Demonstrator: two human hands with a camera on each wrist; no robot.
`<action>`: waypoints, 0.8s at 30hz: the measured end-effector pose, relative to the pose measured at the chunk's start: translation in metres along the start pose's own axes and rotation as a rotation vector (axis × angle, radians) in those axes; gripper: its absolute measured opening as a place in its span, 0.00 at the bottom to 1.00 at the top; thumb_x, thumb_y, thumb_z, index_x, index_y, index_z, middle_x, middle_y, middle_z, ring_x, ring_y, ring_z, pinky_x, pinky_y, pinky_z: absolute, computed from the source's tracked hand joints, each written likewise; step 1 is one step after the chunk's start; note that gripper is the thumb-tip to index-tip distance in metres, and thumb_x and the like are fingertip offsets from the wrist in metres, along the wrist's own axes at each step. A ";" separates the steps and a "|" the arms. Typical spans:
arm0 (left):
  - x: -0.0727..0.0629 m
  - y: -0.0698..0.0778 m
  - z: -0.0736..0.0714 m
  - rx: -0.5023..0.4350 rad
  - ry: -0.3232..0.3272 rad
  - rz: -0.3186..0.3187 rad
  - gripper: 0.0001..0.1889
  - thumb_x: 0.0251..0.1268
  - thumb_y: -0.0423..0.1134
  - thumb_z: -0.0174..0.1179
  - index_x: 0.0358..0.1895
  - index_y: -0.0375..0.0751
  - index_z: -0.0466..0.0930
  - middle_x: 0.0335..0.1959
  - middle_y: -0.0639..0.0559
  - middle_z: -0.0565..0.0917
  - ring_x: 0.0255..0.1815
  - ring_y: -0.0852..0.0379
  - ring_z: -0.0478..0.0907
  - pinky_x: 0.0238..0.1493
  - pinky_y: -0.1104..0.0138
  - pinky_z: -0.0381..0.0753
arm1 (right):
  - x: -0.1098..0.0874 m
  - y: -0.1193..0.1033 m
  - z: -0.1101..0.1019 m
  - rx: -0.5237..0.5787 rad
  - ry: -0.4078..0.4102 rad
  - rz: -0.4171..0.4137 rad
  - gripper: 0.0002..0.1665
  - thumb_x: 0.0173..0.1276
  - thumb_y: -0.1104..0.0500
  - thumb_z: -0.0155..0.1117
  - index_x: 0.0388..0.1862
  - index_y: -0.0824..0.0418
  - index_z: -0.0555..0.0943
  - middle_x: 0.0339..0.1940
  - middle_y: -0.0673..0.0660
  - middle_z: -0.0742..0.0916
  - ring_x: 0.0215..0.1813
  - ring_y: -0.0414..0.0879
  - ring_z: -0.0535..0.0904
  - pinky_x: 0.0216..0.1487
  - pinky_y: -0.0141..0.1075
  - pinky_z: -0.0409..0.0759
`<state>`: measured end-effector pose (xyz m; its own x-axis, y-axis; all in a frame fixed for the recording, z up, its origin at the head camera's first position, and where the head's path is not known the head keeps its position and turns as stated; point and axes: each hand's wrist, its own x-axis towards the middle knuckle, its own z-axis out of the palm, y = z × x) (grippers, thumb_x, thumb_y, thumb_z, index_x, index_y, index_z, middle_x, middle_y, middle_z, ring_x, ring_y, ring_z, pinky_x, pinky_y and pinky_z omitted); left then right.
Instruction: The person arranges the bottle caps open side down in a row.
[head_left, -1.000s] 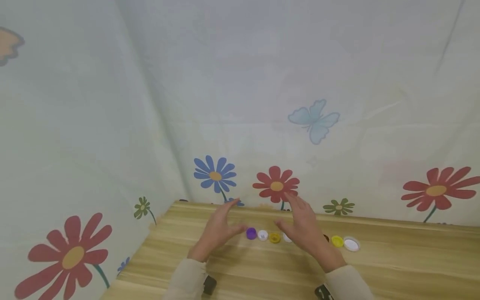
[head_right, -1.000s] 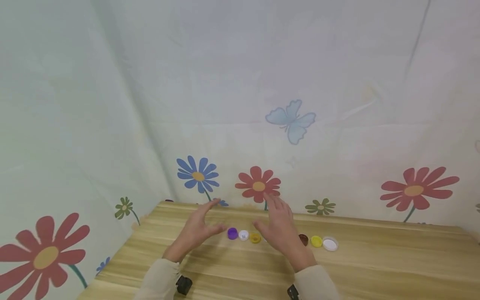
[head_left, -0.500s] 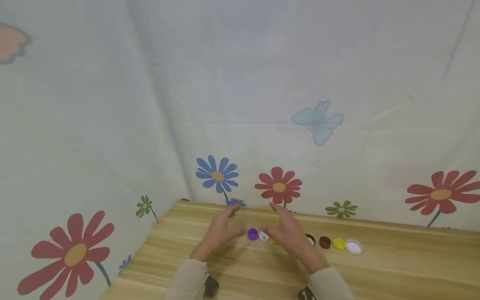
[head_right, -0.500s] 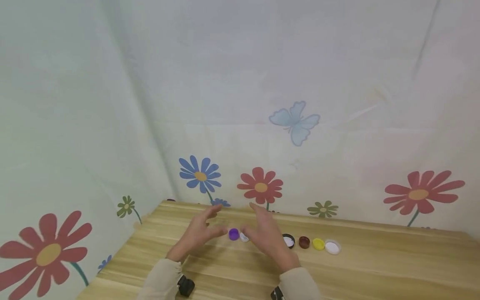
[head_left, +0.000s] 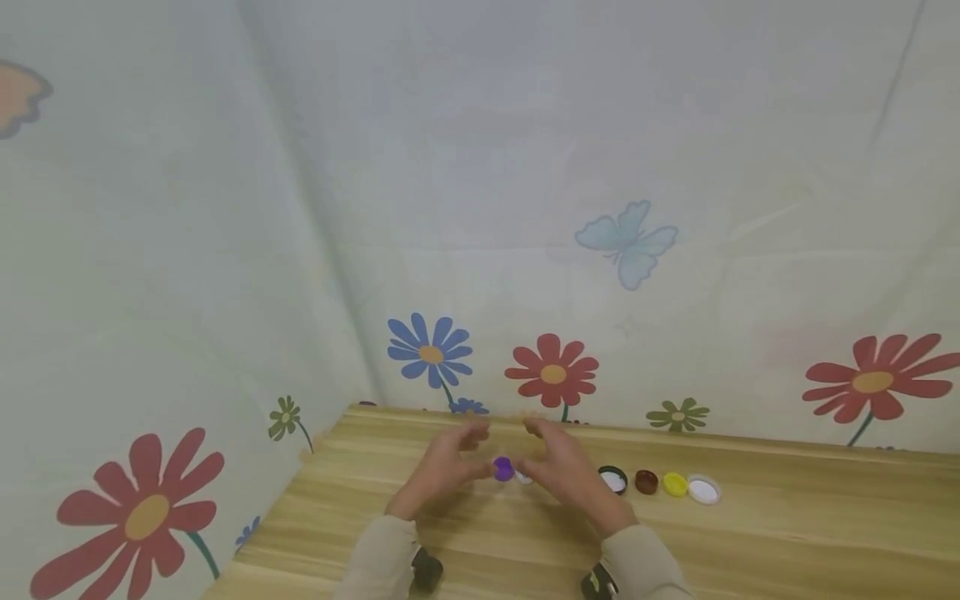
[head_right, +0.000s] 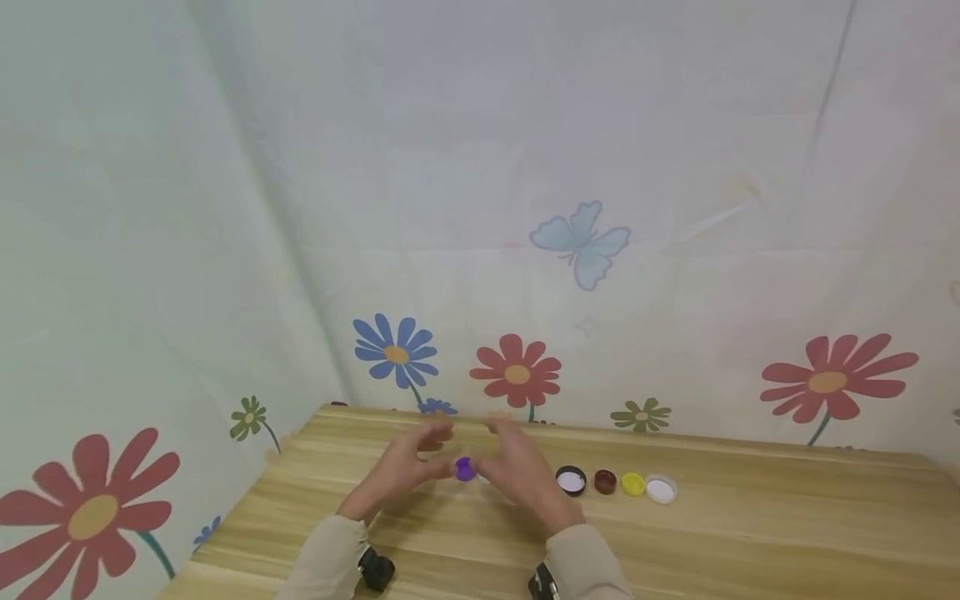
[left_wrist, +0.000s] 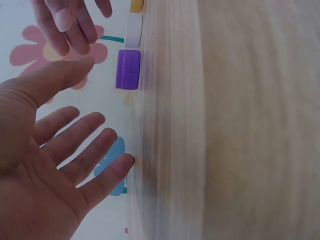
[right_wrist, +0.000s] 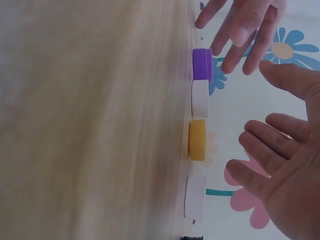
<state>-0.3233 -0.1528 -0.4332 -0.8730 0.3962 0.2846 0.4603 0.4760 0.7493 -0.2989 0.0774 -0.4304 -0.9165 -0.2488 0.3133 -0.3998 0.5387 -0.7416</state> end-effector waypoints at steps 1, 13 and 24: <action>0.000 -0.001 0.000 -0.005 -0.009 0.000 0.34 0.64 0.32 0.74 0.72 0.26 0.73 0.65 0.29 0.80 0.65 0.28 0.78 0.65 0.39 0.76 | 0.001 0.000 0.000 -0.003 -0.009 -0.003 0.39 0.71 0.59 0.75 0.76 0.69 0.72 0.70 0.69 0.81 0.72 0.66 0.75 0.71 0.61 0.72; 0.003 -0.004 -0.001 0.014 -0.092 -0.064 0.23 0.65 0.31 0.73 0.62 0.30 0.83 0.56 0.38 0.88 0.58 0.39 0.84 0.61 0.47 0.82 | 0.007 0.006 0.004 -0.003 -0.113 -0.006 0.28 0.69 0.60 0.75 0.64 0.71 0.81 0.61 0.67 0.86 0.65 0.65 0.81 0.67 0.59 0.77; 0.005 -0.010 0.004 0.019 -0.075 -0.070 0.18 0.63 0.31 0.75 0.57 0.33 0.87 0.50 0.45 0.91 0.53 0.47 0.87 0.59 0.51 0.83 | 0.010 0.008 0.012 0.004 -0.149 -0.047 0.21 0.65 0.65 0.74 0.55 0.73 0.84 0.50 0.66 0.89 0.52 0.61 0.84 0.59 0.59 0.82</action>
<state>-0.3319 -0.1527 -0.4414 -0.8888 0.4188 0.1860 0.4024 0.5190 0.7541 -0.3113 0.0694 -0.4398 -0.8840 -0.3909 0.2563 -0.4420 0.5206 -0.7305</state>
